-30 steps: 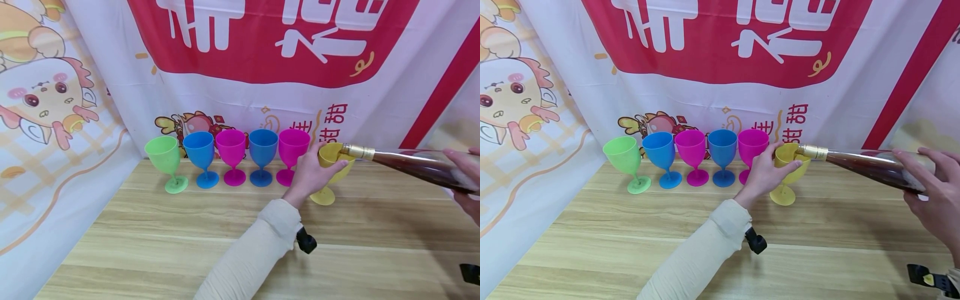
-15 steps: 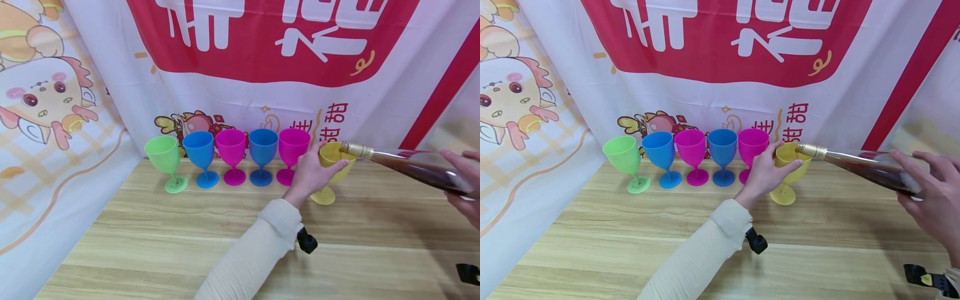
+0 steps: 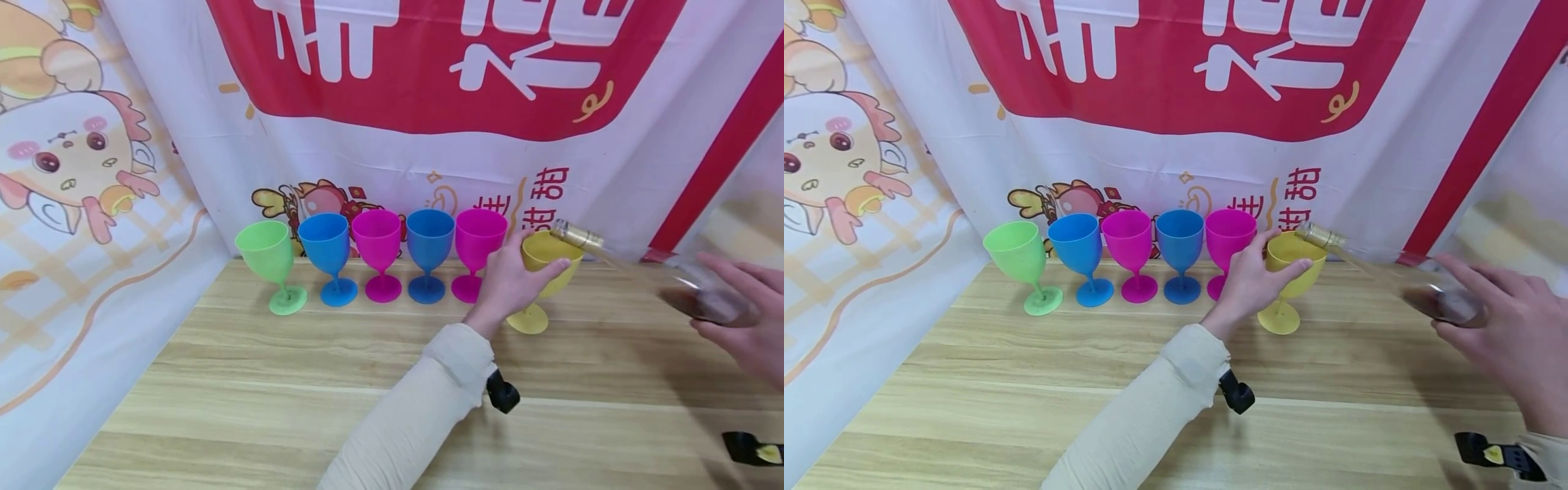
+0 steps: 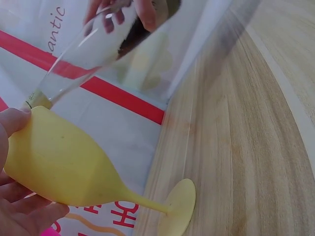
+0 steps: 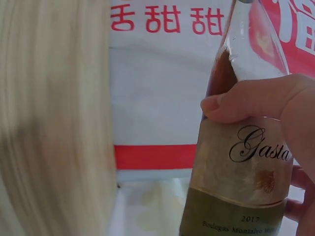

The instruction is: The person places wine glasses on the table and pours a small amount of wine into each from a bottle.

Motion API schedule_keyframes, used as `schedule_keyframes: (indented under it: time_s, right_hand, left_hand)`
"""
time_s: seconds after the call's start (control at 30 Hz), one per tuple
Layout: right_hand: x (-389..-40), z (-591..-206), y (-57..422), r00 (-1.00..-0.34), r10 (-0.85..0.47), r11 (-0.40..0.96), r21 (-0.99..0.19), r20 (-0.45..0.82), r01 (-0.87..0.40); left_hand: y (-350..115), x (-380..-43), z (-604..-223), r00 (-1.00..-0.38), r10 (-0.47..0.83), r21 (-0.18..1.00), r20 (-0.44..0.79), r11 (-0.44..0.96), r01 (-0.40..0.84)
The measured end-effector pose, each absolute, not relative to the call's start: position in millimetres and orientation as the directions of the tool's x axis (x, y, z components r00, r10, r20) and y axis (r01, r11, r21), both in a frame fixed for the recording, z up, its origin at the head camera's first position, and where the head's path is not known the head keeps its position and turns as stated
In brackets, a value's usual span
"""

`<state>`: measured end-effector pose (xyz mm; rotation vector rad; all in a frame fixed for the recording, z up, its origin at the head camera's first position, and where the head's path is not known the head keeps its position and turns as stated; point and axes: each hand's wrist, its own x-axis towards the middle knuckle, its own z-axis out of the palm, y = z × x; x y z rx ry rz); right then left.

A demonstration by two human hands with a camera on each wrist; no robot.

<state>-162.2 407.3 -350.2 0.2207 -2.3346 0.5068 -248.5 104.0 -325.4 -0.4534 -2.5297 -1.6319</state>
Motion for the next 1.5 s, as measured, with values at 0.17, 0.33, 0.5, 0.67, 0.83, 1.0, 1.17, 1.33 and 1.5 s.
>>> schedule_keyframes:
  time_s: [0.17, 0.33, 0.5, 0.67, 0.83, 1.0, 1.17, 1.33, 1.5]
  right_hand:
    - [-164.1, -348.2, 402.9, -0.787, 0.026, 0.916, -0.331, 0.616, -0.228]
    - [-165.0, -347.1, 398.9, -0.854, 0.104, 0.877, -0.452, 0.51, -0.164]
    - [-165.0, -349.6, 391.9, -0.892, 0.22, 0.809, -0.585, 0.395, -0.059]
    - [-165.1, -353.0, 386.3, -0.91, 0.263, 0.737, -0.676, 0.319, -0.024]
    - [-167.0, -361.2, 381.4, -0.905, 0.204, 0.616, -0.767, 0.373, -0.177]
    - [-169.6, -367.7, 377.0, -0.909, 0.154, 0.53, -0.809, 0.387, -0.255]
    - [-170.0, -370.1, 377.8, -0.917, 0.139, 0.506, -0.823, 0.373, -0.258]
    - [-169.1, -370.2, 378.2, -0.921, 0.147, 0.532, -0.814, 0.36, -0.233]
    - [-169.7, -369.3, 375.9, -0.919, 0.117, 0.55, -0.795, 0.376, -0.255]
  left_hand:
    - [105.3, -250.6, -325.0, -0.947, 0.187, 0.859, 0.26, 0.404, 0.315]
    - [108.3, -251.9, -324.2, -0.947, 0.184, 0.858, 0.263, 0.405, 0.317]
    - [112.2, -253.7, -323.9, -0.949, 0.175, 0.858, 0.261, 0.408, 0.311]
    - [115.5, -256.2, -323.3, -0.957, 0.161, 0.862, 0.241, 0.418, 0.287]
    - [117.5, -259.8, -322.4, -0.962, 0.143, 0.862, 0.233, 0.428, 0.272]
    - [121.2, -263.6, -323.6, -0.962, 0.137, 0.852, 0.235, 0.447, 0.272]
    - [126.7, -266.3, -324.7, -0.959, 0.128, 0.844, 0.254, 0.454, 0.284]
    - [133.3, -269.0, -327.6, -0.955, 0.113, 0.839, 0.276, 0.455, 0.296]
    - [137.2, -270.3, -328.4, -0.958, 0.085, 0.844, 0.274, 0.457, 0.282]
